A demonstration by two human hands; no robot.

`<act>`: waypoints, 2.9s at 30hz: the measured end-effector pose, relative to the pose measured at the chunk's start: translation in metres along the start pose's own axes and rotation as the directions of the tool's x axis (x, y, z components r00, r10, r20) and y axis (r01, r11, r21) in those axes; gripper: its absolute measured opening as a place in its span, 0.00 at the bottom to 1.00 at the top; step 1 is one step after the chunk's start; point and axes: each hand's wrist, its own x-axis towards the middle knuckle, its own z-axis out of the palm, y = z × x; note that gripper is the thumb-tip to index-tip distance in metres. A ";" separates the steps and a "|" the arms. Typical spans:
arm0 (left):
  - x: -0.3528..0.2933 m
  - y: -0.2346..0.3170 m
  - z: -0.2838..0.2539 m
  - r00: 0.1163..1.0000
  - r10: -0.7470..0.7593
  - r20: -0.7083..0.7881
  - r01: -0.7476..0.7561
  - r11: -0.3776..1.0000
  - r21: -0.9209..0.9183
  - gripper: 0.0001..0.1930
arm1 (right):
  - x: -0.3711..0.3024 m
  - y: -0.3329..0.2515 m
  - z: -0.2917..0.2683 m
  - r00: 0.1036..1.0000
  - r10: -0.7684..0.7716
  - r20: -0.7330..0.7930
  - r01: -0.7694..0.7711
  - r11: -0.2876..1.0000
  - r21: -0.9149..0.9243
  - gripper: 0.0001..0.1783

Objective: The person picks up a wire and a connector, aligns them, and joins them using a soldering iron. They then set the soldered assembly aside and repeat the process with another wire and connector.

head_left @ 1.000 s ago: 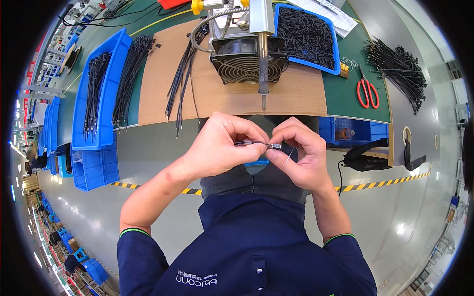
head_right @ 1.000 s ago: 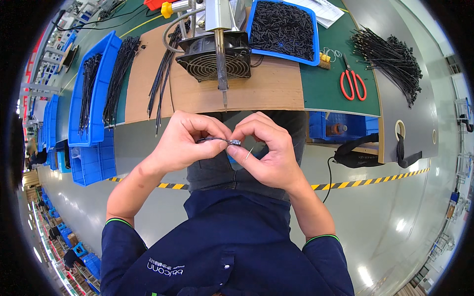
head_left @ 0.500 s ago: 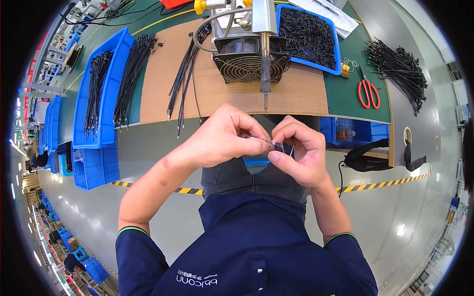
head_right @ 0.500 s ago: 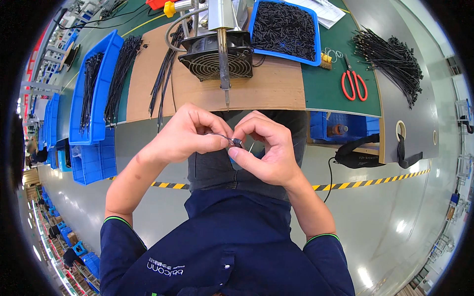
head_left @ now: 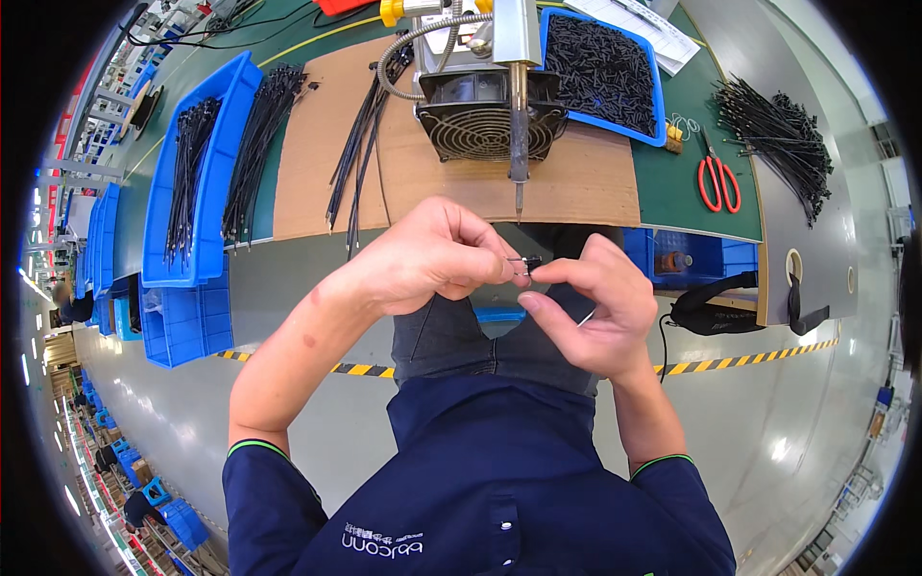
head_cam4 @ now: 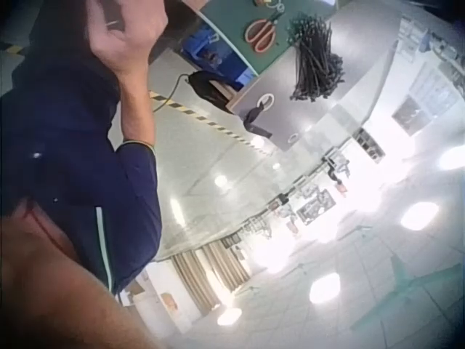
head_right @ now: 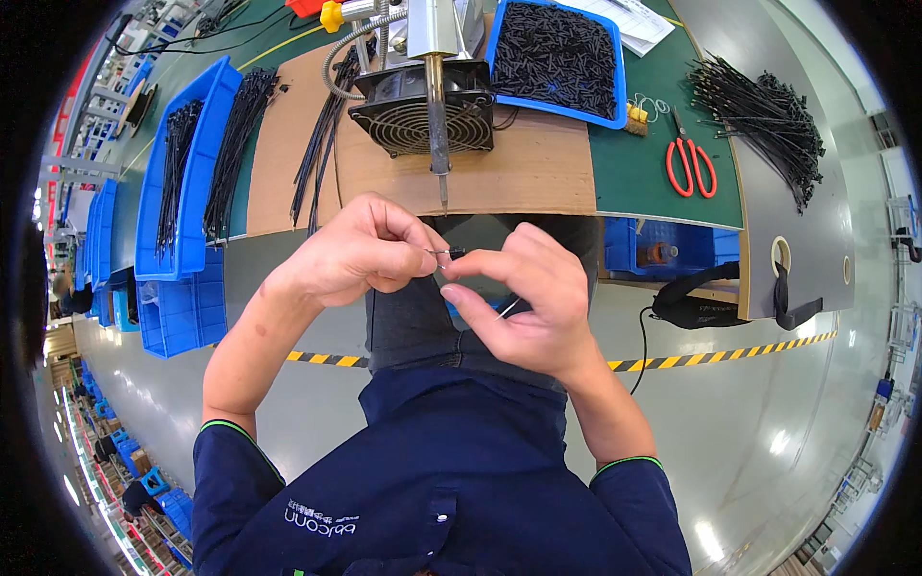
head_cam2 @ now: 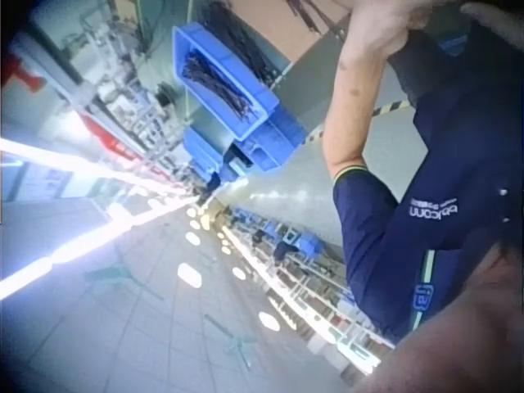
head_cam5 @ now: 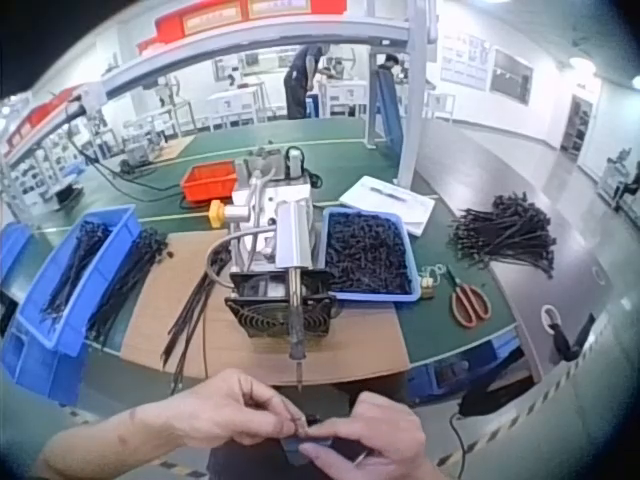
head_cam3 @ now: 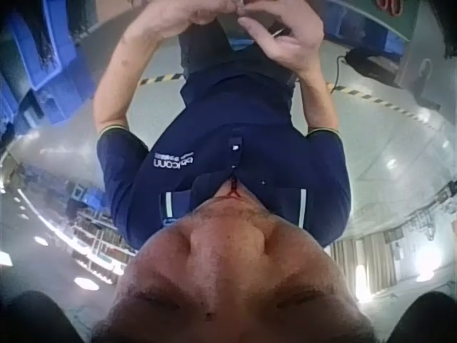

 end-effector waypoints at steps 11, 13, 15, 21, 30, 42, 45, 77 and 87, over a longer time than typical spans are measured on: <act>0.001 -0.004 0.004 1.000 -0.028 0.005 0.028 0.999 -0.038 0.05 | 0.000 0.003 0.008 0.992 -0.129 0.002 0.128 0.984 -0.127 0.15; 0.002 -0.007 0.006 1.000 -0.024 -0.019 0.023 0.998 -0.054 0.06 | -0.001 0.007 0.011 0.990 -0.137 -0.015 0.134 0.982 -0.133 0.13; 0.001 -0.007 0.006 0.999 -0.021 -0.043 0.018 0.997 -0.072 0.06 | -0.002 0.008 0.010 0.989 -0.145 -0.032 0.140 0.981 -0.138 0.12; -0.006 -0.004 0.007 0.986 0.099 -0.132 -0.078 0.984 0.158 0.07 | -0.007 -0.006 -0.003 0.854 0.500 0.145 -0.454 0.579 0.677 0.16; -0.009 -0.005 0.010 0.976 0.193 -0.103 -0.140 0.912 0.386 0.07 | -0.015 0.007 -0.025 0.871 0.288 0.398 -0.467 0.736 0.490 0.24; 0.014 -0.058 0.014 0.900 0.368 -0.233 -0.235 0.861 0.451 0.07 | -0.022 -0.010 0.014 0.709 0.618 0.340 -0.606 0.287 0.742 0.10; 0.016 -0.063 0.014 0.911 0.329 -0.249 -0.190 0.871 0.454 0.05 | -0.029 -0.006 0.015 0.745 0.614 0.259 -0.592 0.431 0.681 0.10; 0.001 -0.047 0.011 0.921 0.326 -0.211 -0.229 0.895 0.383 0.07 | -0.031 -0.005 0.022 0.900 0.430 -0.068 -0.400 0.879 0.260 0.02; 0.002 -0.044 0.016 0.908 0.343 -0.239 -0.208 0.866 0.456 0.09 | -0.027 -0.010 0.019 0.867 0.498 -0.009 -0.446 0.785 0.431 0.05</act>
